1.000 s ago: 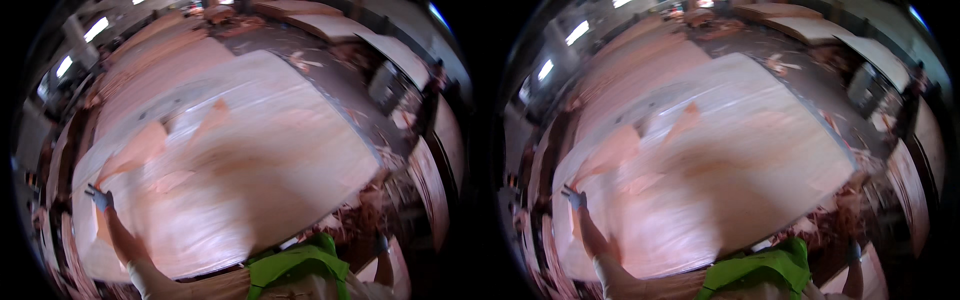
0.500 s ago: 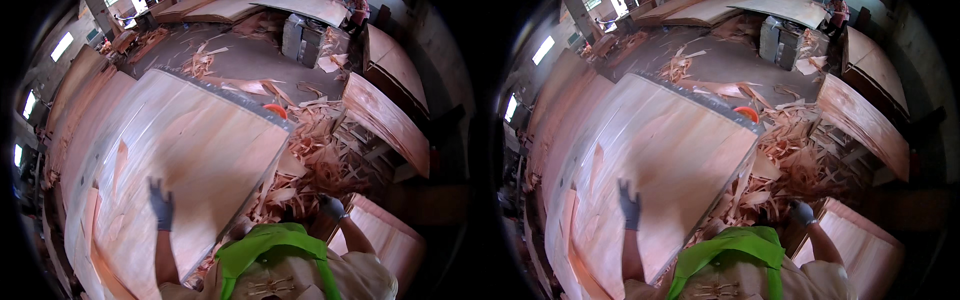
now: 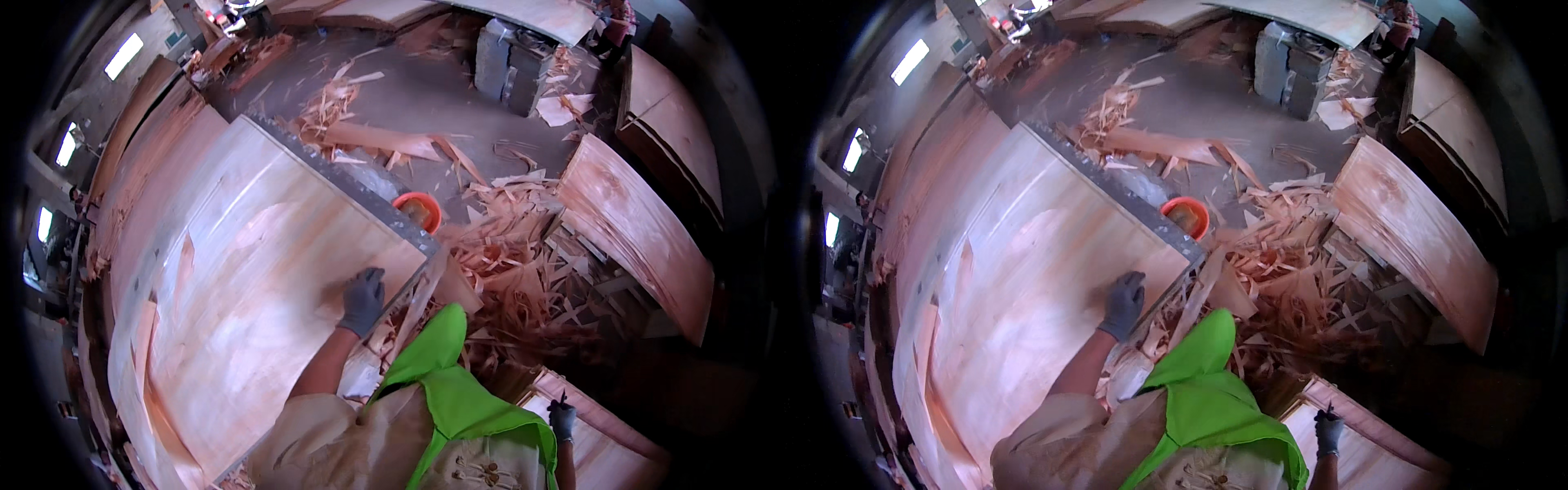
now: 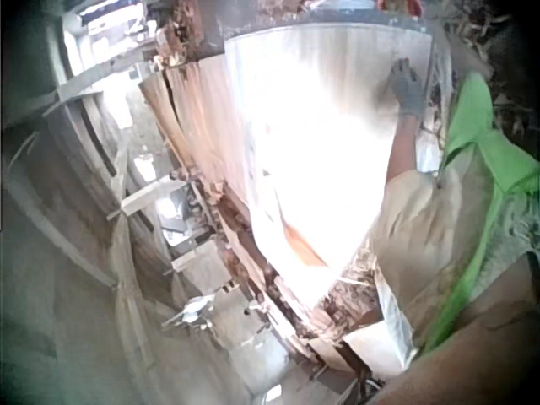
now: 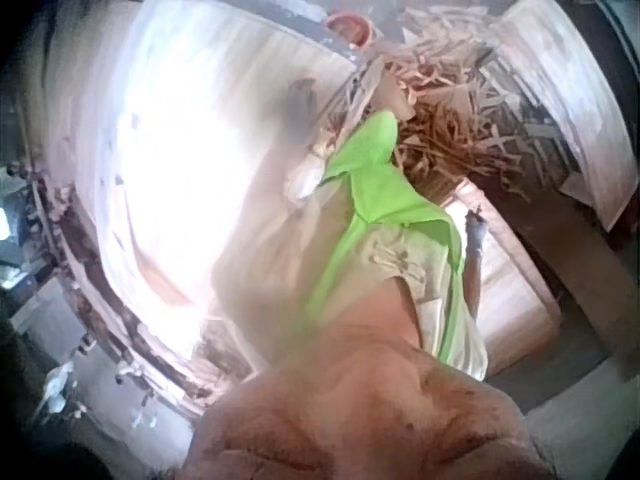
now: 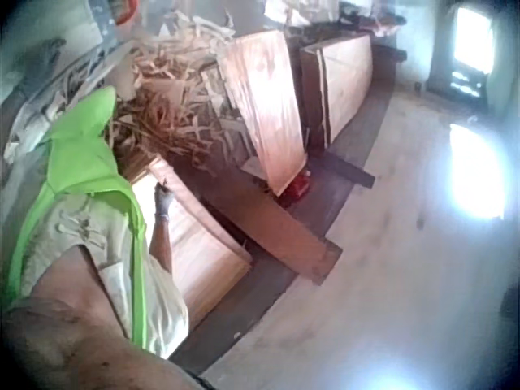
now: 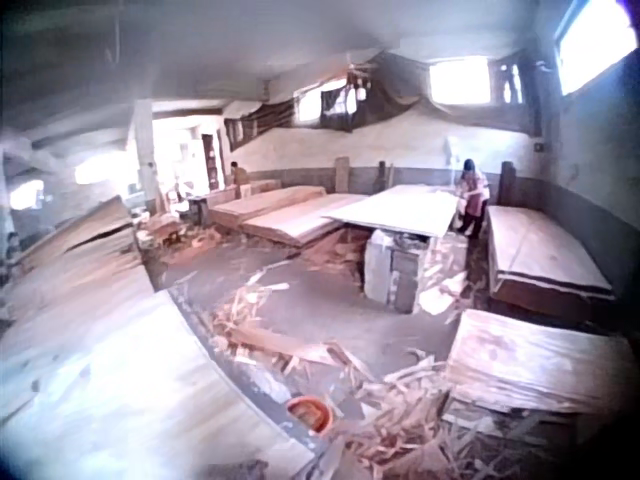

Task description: The person patches defects in a wood veneer sheet by cutting out damaged sections with a utility knife and applying tape to the gaps.

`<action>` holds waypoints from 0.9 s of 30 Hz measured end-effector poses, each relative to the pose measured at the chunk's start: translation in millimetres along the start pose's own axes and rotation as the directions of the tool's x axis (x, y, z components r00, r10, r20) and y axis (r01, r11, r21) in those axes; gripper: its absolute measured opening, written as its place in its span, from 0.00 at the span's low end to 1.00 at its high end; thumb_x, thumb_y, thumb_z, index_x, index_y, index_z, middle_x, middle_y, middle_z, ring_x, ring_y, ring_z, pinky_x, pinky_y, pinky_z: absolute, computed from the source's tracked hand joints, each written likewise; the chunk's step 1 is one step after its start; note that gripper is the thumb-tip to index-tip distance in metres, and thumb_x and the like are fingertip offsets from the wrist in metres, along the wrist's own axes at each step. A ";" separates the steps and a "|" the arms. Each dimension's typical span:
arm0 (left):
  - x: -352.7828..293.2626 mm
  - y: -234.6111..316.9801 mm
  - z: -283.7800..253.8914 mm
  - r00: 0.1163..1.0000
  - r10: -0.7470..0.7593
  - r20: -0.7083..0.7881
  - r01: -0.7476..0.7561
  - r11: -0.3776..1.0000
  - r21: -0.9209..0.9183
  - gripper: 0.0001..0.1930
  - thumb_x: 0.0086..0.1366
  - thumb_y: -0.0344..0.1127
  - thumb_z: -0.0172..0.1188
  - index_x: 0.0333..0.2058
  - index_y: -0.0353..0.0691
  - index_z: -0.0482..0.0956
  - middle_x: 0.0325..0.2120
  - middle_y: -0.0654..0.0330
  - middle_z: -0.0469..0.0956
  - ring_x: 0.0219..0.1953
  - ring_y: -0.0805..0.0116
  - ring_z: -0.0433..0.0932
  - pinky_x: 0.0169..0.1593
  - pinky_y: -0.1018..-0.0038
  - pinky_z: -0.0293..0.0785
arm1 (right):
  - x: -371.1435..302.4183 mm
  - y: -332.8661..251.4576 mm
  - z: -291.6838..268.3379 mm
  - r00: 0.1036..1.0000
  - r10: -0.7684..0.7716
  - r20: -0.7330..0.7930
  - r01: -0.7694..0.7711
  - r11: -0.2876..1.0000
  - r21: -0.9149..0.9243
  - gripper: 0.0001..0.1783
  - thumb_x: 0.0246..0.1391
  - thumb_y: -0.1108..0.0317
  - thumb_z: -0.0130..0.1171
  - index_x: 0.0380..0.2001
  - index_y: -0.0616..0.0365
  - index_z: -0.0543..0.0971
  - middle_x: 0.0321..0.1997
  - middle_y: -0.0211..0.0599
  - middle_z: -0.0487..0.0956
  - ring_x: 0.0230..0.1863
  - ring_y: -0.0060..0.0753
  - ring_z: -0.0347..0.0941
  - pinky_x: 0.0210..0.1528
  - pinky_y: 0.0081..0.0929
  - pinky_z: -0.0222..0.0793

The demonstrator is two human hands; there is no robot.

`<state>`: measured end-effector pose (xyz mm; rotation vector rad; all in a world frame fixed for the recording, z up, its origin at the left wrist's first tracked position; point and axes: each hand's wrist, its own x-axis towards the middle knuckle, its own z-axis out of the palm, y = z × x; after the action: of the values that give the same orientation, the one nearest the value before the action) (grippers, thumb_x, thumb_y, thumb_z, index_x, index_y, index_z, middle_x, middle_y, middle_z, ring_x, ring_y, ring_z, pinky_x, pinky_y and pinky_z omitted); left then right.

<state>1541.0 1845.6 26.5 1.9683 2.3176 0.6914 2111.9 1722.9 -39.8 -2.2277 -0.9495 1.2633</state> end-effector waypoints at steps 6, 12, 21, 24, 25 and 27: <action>48.8 -27.1 35.2 0.984 -0.111 -0.138 0.092 0.986 -0.139 0.15 0.57 0.27 0.53 0.44 0.36 0.75 0.47 0.49 0.73 0.51 0.51 0.69 0.54 0.62 0.65 | 68.4 -71.6 35.5 0.985 -0.103 0.138 0.086 0.989 0.120 0.13 0.52 0.69 0.53 0.15 0.57 0.73 0.11 0.26 0.68 0.10 0.17 0.61 0.12 0.20 0.54; 83.8 -42.4 58.0 0.947 -0.148 -0.286 0.105 0.982 -0.158 0.16 0.55 0.27 0.54 0.43 0.40 0.76 0.48 0.51 0.73 0.49 0.53 0.71 0.51 0.63 0.66 | 176.6 -210.6 148.2 0.838 -0.394 0.376 0.390 0.916 0.091 0.07 0.52 0.73 0.53 0.32 0.65 0.79 0.26 0.24 0.75 0.30 0.17 0.66 0.34 0.20 0.64; 10.1 -81.4 -12.2 0.779 -0.527 -0.340 0.555 0.832 -0.019 0.18 0.56 0.20 0.51 0.46 0.39 0.75 0.51 0.50 0.71 0.52 0.55 0.71 0.50 0.66 0.69 | 205.8 -439.1 369.0 0.255 -0.452 0.855 0.670 0.720 0.181 0.17 0.50 0.76 0.49 0.45 0.64 0.76 0.44 0.40 0.79 0.45 0.26 0.73 0.50 0.23 0.65; -33.0 -68.4 -23.8 0.649 -0.668 -0.365 0.690 0.719 -0.089 0.20 0.56 0.18 0.50 0.47 0.39 0.75 0.51 0.51 0.71 0.53 0.55 0.71 0.51 0.69 0.68 | 217.8 -430.3 436.4 0.157 -0.357 0.921 0.418 0.869 0.265 0.14 0.53 0.76 0.49 0.43 0.60 0.78 0.42 0.32 0.79 0.46 0.22 0.72 0.51 0.23 0.65; -40.8 -64.2 -22.6 0.615 -0.697 -0.369 0.724 0.684 -0.086 0.19 0.57 0.18 0.49 0.47 0.39 0.75 0.51 0.50 0.71 0.53 0.55 0.70 0.51 0.68 0.68 | 223.0 -422.7 449.5 0.175 -0.353 0.919 0.421 0.871 0.254 0.14 0.54 0.75 0.49 0.43 0.60 0.78 0.41 0.32 0.79 0.45 0.22 0.72 0.51 0.23 0.65; -52.4 -51.7 -23.7 0.635 -0.678 -0.369 0.733 0.681 0.011 0.18 0.58 0.19 0.48 0.47 0.37 0.75 0.51 0.49 0.71 0.53 0.55 0.70 0.52 0.67 0.68 | 231.4 -409.8 465.2 0.210 -0.342 0.916 0.428 0.875 0.228 0.13 0.55 0.74 0.49 0.43 0.60 0.78 0.41 0.32 0.79 0.45 0.22 0.72 0.51 0.22 0.65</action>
<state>1496.3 1783.3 16.2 0.7969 3.1007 0.8054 1646.8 2180.1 -151.3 -0.8620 -1.8241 2.2923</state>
